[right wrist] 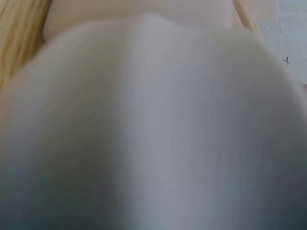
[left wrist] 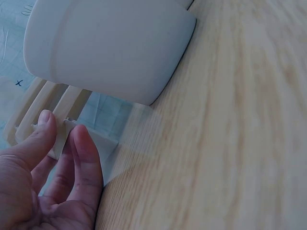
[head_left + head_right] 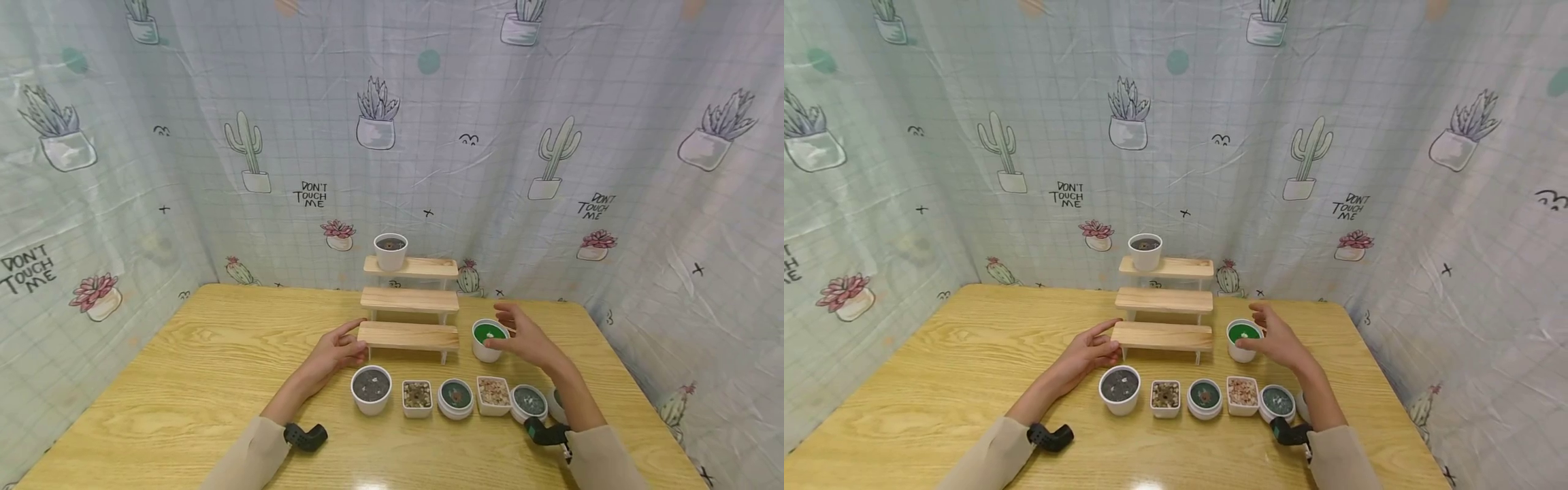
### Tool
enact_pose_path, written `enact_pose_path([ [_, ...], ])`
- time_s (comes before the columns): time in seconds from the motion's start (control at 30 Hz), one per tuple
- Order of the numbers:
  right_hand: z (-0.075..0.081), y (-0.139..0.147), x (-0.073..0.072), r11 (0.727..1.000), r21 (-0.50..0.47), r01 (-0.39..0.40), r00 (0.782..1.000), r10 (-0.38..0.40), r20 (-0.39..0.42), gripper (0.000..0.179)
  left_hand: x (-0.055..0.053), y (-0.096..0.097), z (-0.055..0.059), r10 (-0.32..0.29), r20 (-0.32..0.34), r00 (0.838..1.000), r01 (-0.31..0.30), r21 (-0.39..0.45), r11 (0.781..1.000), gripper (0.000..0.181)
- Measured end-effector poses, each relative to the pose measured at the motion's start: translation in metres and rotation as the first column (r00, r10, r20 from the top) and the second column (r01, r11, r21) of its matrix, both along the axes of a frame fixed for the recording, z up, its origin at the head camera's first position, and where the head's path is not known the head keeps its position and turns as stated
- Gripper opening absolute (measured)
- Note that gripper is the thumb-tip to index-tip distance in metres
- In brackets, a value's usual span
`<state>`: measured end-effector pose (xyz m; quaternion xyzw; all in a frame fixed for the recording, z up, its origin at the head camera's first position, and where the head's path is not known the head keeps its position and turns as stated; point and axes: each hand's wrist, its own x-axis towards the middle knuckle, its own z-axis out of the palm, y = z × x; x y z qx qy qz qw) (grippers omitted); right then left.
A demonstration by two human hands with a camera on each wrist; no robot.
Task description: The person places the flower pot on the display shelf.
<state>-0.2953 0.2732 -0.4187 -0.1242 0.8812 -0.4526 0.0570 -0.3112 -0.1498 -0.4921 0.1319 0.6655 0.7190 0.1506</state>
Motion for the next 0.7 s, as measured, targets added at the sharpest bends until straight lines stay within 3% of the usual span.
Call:
enact_pose_path([
  [0.7,-0.015,-0.007,-0.002,0.992,0.119,0.048,0.999,-0.048,0.003,0.085,0.000,-0.002,0.001,-0.011,0.019,1.000,0.011,0.002,1.000,0.075],
])
